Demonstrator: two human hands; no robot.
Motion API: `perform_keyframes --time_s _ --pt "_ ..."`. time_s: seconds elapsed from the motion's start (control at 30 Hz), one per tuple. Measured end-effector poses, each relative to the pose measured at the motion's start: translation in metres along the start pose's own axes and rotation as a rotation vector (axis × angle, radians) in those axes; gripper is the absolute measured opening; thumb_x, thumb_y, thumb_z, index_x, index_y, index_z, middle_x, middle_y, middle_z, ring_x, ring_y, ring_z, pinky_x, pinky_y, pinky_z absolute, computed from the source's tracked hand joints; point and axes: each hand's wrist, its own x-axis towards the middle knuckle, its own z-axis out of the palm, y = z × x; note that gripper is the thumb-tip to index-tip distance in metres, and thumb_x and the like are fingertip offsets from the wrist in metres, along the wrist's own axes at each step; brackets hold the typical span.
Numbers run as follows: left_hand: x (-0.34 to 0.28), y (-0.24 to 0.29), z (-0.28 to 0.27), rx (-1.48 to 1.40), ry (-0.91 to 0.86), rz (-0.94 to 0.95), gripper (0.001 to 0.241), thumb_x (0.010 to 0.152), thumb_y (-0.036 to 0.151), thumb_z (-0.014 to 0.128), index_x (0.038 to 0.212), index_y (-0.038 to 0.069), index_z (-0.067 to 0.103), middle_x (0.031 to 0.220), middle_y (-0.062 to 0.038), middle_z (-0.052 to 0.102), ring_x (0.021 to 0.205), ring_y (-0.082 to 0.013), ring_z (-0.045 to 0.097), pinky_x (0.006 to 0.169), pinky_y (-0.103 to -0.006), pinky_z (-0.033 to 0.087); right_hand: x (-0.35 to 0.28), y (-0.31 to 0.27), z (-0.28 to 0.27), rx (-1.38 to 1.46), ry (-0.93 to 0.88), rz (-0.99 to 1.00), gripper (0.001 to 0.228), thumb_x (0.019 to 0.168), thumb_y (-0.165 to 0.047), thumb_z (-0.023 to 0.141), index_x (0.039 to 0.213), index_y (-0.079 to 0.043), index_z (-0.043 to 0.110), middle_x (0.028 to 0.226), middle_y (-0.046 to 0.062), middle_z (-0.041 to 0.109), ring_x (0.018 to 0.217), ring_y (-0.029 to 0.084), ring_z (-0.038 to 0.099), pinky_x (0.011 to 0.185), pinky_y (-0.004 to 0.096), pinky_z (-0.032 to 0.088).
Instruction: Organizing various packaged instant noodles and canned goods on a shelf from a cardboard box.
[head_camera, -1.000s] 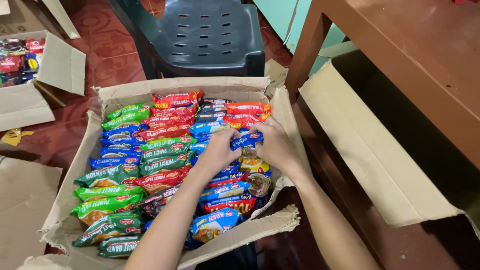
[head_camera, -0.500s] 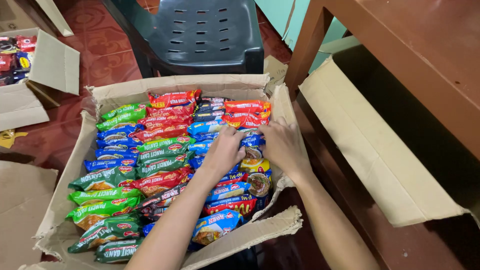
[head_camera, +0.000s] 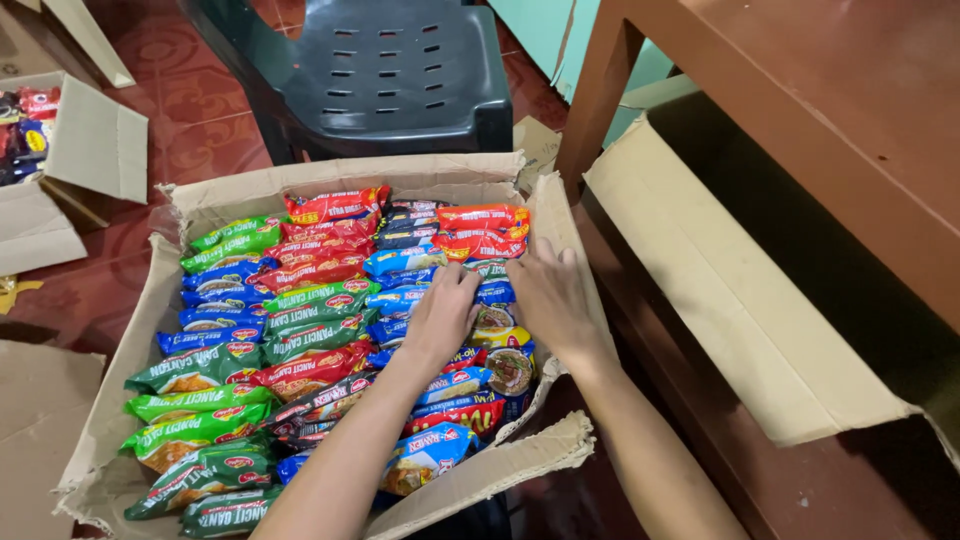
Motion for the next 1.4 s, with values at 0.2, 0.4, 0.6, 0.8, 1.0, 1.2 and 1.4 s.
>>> perform_keyframes --time_s 0.2,0.4,0.6,0.8,1.0,1.2,1.4 --pt "-0.002 0.003 0.011 0.038 0.02 0.001 0.026 0.074 -0.007 0.068 0.099 -0.001 0.065 0.101 -0.02 0.054 0.1 -0.0385 0.057 0.086 -0.047 0.051 0.0 0.011 0.033 -0.083 0.048 -0.089 0.016 0.075 -0.011 0.076 0.09 -0.008 0.072 0.091 0.009 0.072 0.107 0.028 0.06 0.083 0.047 0.043" --pt "-0.003 0.01 0.002 0.057 0.052 -0.014 0.03 0.076 -0.004 0.069 0.106 -0.001 0.064 0.105 -0.02 0.054 0.1 -0.0382 0.056 0.087 -0.0465 0.051 -0.006 0.004 0.027 -0.135 0.073 -0.101 0.013 0.085 -0.009 0.069 0.097 -0.007 0.068 0.109 0.016 0.067 0.115 0.032 0.058 0.094 0.055 0.043" --pt "-0.005 0.018 -0.018 0.07 -0.006 -0.005 0.039 0.075 0.003 0.075 0.113 0.003 0.065 0.108 -0.017 0.056 0.106 -0.0369 0.057 0.085 -0.0461 0.051 -0.005 -0.003 0.018 -0.257 -0.068 -0.054 0.079 0.07 -0.021 0.077 0.14 0.002 0.05 0.145 0.026 0.048 0.141 0.037 0.04 0.113 0.065 0.025" --pt "-0.008 0.011 -0.026 0.038 -0.111 0.028 0.044 0.074 0.007 0.079 0.115 0.001 0.064 0.111 -0.017 0.057 0.103 -0.037 0.058 0.088 -0.0462 0.05 0.0 -0.004 0.03 -0.317 -0.183 -0.016 0.081 0.076 -0.028 0.076 0.145 0.001 0.045 0.151 0.027 0.042 0.147 0.039 0.031 0.115 0.067 0.015" --pt "-0.006 0.015 -0.031 0.055 -0.245 0.01 0.051 0.075 0.011 0.079 0.123 0.002 0.062 0.118 -0.016 0.061 0.108 -0.0364 0.06 0.09 -0.0444 0.051 0.005 0.001 0.059 -0.385 -0.195 0.037 0.065 0.09 -0.024 0.061 0.149 -0.005 0.043 0.155 0.026 0.039 0.149 0.038 0.029 0.114 0.073 0.013" --pt "-0.009 0.017 -0.027 0.098 -0.242 0.005 0.049 0.078 0.01 0.076 0.124 0.001 0.062 0.12 -0.016 0.062 0.11 -0.0362 0.061 0.089 -0.0448 0.052 0.008 -0.005 0.052 -0.377 -0.303 0.08 0.066 0.093 -0.027 0.055 0.152 -0.005 0.038 0.159 0.025 0.032 0.151 0.04 0.022 0.113 0.074 0.008" --pt "-0.001 0.01 -0.018 0.117 -0.267 -0.009 0.04 0.08 0.007 0.072 0.12 0.004 0.065 0.119 -0.013 0.065 0.108 -0.035 0.063 0.089 -0.0443 0.053 0.008 -0.007 0.042 -0.374 -0.331 0.08 0.072 0.091 -0.026 0.061 0.154 -0.004 0.034 0.16 0.025 0.029 0.15 0.042 0.02 0.112 0.076 0.006"
